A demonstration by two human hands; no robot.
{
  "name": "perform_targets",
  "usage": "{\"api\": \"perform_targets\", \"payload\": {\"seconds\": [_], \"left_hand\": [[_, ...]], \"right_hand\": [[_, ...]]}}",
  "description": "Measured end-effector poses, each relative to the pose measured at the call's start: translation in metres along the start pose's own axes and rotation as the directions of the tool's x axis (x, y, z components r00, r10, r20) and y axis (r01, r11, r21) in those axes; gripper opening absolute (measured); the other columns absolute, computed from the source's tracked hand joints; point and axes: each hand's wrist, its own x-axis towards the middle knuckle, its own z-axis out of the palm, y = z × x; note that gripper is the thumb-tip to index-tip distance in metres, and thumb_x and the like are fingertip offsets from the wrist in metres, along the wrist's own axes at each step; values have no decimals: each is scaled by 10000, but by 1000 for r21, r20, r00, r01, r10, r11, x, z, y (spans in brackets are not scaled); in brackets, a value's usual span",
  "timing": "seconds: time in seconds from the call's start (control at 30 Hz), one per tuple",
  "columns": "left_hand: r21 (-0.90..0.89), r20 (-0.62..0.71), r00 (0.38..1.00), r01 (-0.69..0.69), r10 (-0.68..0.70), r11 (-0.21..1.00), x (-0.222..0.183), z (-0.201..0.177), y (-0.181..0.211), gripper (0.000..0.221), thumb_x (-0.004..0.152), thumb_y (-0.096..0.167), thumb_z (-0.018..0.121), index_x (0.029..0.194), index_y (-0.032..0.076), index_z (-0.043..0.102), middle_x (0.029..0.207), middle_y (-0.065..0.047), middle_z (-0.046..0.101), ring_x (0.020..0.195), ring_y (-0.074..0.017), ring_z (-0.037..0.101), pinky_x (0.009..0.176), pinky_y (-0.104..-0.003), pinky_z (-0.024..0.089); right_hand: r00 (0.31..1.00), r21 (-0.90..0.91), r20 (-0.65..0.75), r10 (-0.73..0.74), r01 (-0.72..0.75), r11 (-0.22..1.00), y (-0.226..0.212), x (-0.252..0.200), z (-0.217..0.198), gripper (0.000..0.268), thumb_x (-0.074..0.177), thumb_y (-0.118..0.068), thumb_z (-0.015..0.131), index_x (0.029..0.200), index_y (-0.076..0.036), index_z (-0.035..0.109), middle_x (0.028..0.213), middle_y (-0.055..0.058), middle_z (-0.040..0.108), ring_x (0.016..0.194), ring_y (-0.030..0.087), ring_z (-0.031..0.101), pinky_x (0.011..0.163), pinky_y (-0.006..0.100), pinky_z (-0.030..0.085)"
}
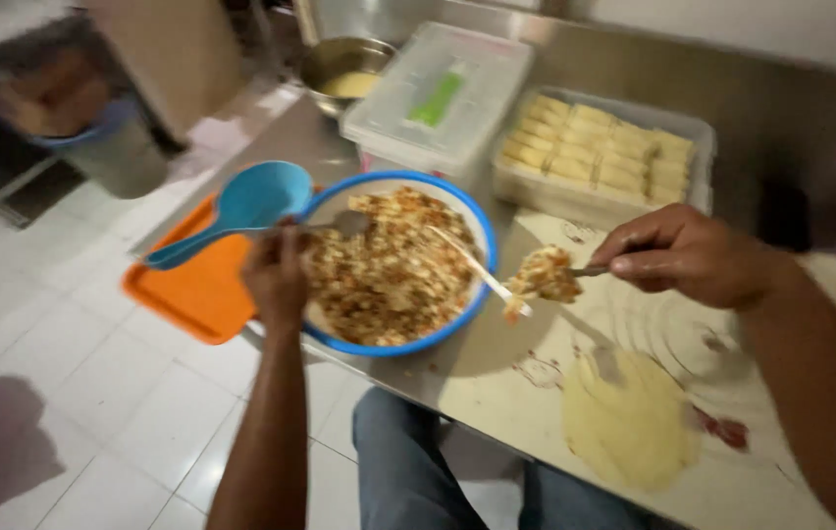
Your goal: Assembling spring rolls by placing filling on wrappers and rolling them into shape on a preparation mat.
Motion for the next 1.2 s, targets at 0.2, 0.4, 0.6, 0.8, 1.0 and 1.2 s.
{"api": "perform_targets", "payload": {"seconds": [0.2,0.4,0.6,0.8,1.0,1.2], "left_hand": [[-456,-54,998,1,-29,890,4,0,-2,98,1079,142,641,1026,75,689,894,-78,727,782,-156,673,765,-313,596],[-410,-236,971,-70,-31,909,-6,-9,27,201,1013,6,623,843,1,731,817,-125,730,761,-193,661,690,-331,523],[-571,-196,981,-111,-4,814,-81,4,150,223,1073,24,693,859,19,630,881,-154,714,792,-211,656,704,-331,481],[14,209,906,-378,367,926,-204,6,208,487,1162,170,433,914,-164,686,881,-273,702,788,-337,661,760,-401,510],[-411,556,670,-291,491,864,-270,25,219,157,963,84,612,954,-34,715,993,-255,716,920,-358,780,863,-425,692],[-593,667,301,-340,681,730,-282,41,225,250,1035,91,591,1207,-71,672,1207,-237,704,1141,-433,742,953,-503,665]], "right_hand": [[977,-111,-73,198,-205,972,39,-140,-43,272,881,-44,730,1085,50,883,584,42,616,511,100,386,485,285,284],[816,-141,-262,515,-561,816,95,-207,-6,327,845,-186,740,1134,-110,874,1138,65,909,1042,195,838,953,329,614],[919,-97,-256,301,-334,938,204,-208,41,254,873,-169,776,1113,-140,856,948,24,825,858,136,736,757,266,564],[874,-659,-451,-182,-188,729,191,-213,83,241,874,-164,703,1092,-160,806,1012,16,789,721,254,720,543,432,584],[776,-919,-281,-565,-49,391,212,-226,112,382,816,81,704,1182,-22,737,911,86,632,705,208,600,504,321,502],[782,-879,-363,-507,-107,465,195,-225,122,241,919,17,690,1158,17,721,1024,126,700,879,209,693,606,311,579]]}}
